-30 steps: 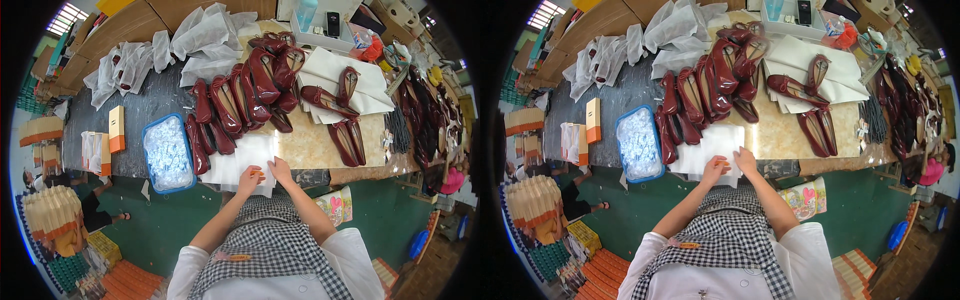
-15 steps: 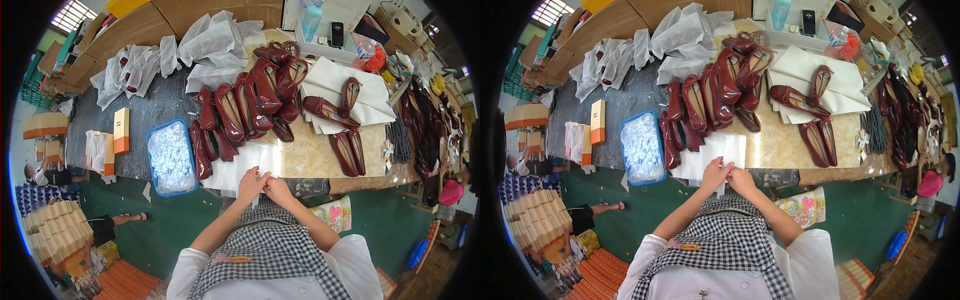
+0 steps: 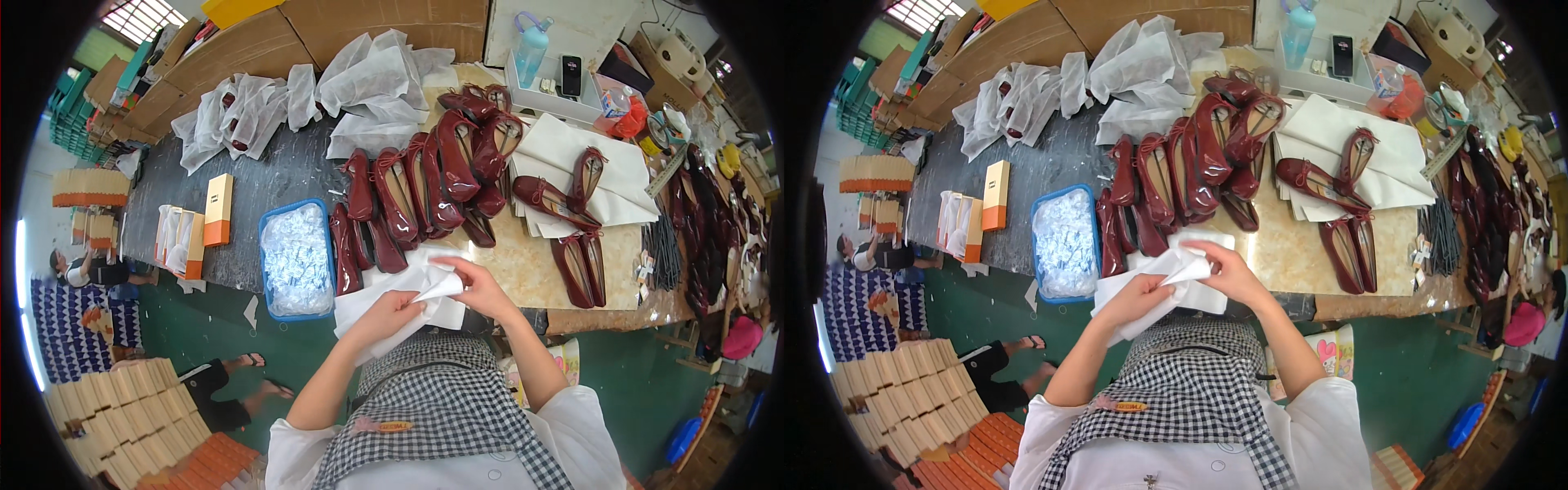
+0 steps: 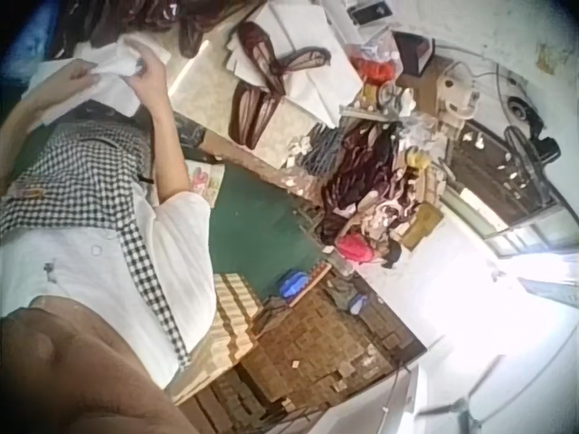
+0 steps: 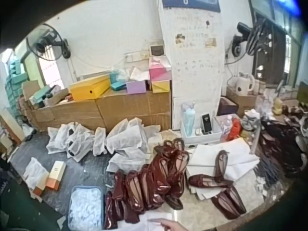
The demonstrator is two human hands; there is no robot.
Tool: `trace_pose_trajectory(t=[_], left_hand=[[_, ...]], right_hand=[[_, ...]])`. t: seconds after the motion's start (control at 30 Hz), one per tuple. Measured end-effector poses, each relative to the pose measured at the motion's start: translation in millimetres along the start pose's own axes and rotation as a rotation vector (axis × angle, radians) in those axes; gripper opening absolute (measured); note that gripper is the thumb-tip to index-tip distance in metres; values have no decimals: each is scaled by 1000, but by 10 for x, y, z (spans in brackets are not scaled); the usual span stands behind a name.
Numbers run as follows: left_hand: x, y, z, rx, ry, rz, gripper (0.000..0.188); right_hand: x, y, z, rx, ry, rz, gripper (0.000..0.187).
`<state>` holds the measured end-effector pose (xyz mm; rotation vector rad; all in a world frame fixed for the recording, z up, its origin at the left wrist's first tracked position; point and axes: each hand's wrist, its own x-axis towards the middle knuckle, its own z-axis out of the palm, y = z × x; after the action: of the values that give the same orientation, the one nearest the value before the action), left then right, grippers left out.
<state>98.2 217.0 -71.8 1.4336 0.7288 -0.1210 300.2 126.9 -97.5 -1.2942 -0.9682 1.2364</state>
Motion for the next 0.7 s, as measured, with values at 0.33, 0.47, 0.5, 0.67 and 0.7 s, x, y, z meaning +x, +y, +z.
trace_pose_trajectory(t=[0.33,0.47,0.5,0.67,0.7], left_hand=[[-353,402,-62,8,65,42,28],[-432,581,-105,273,137,92,26],[-454,613,-107,307,138,91,26],[-529,490,-139,361,234,336,25],[-569,490,-168,387,229,343,24]], right_hand=[[-146,-502,79,-295,81,-317,16],[-180,-602,149,-411,66,-330,20],[-179,-628,178,-426,67,-327,20],[-110,-829,378,-437,32,-357,21],[-86,-851,424,-428,30,-348,20]])
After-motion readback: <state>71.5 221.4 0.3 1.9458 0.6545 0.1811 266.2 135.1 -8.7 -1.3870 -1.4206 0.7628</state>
